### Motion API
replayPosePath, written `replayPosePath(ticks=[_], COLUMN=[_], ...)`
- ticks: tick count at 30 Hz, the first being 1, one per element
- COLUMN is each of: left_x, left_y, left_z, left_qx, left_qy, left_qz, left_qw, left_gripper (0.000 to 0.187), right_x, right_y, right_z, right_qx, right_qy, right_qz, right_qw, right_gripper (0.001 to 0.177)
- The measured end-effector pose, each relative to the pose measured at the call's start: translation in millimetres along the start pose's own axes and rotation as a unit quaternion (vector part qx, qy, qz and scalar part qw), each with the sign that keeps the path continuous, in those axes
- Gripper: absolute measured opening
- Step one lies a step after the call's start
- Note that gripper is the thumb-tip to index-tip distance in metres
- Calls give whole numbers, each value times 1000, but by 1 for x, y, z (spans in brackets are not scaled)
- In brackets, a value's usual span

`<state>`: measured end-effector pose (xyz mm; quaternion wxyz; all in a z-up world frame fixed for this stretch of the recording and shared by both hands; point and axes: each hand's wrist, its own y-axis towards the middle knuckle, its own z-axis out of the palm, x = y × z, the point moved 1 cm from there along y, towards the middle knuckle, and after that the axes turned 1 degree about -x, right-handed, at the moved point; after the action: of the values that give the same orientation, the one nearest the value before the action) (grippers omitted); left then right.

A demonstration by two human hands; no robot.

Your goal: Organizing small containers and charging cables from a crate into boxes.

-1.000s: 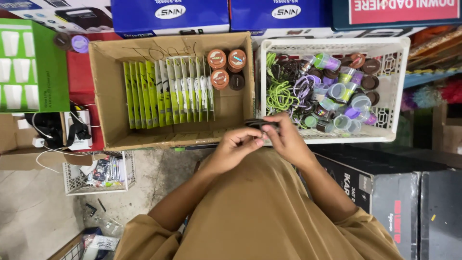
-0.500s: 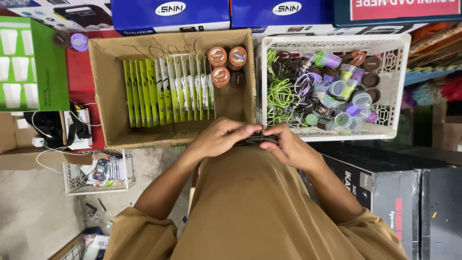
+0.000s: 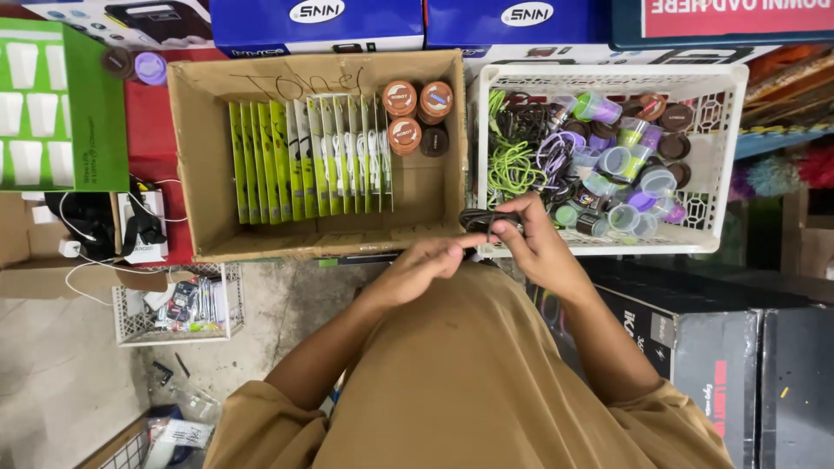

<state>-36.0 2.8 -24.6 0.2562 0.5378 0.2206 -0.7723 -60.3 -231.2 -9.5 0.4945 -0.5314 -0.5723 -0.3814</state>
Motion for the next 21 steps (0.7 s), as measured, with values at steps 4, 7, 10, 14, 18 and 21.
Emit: replayPosePath(ticks=[4,7,10,14,18,21], left_x=[18,7,-8,-45,-82,-74], left_y=[-1,-3,-5,-6,-2,3], left_z=[-5,-2,6,16,25,25], left_qx=[-17,-31,-39,-173,-192,-138], left_qy=[-90,-146,-177,-5,286,351], left_qz=[3,3,1,64,171,197], left_qw=[996,989,983,983,923,905], left_gripper=[53,50,46,39,54,56], right_x=[20,22,16,-4,11,-2], right_y=[0,0,-3,-10,-12,-22], right_z=[-1,-1,0,-4,-2,-5], right_qx=[3,27,3,-41,-19,25], right_qy=[-124,-149,-158,-12,123,186], right_qz=[-27,-14,-20,27,106,113], right_qw=[992,988,987,999,987,976], right_gripper=[20,21,22,17,19,16])
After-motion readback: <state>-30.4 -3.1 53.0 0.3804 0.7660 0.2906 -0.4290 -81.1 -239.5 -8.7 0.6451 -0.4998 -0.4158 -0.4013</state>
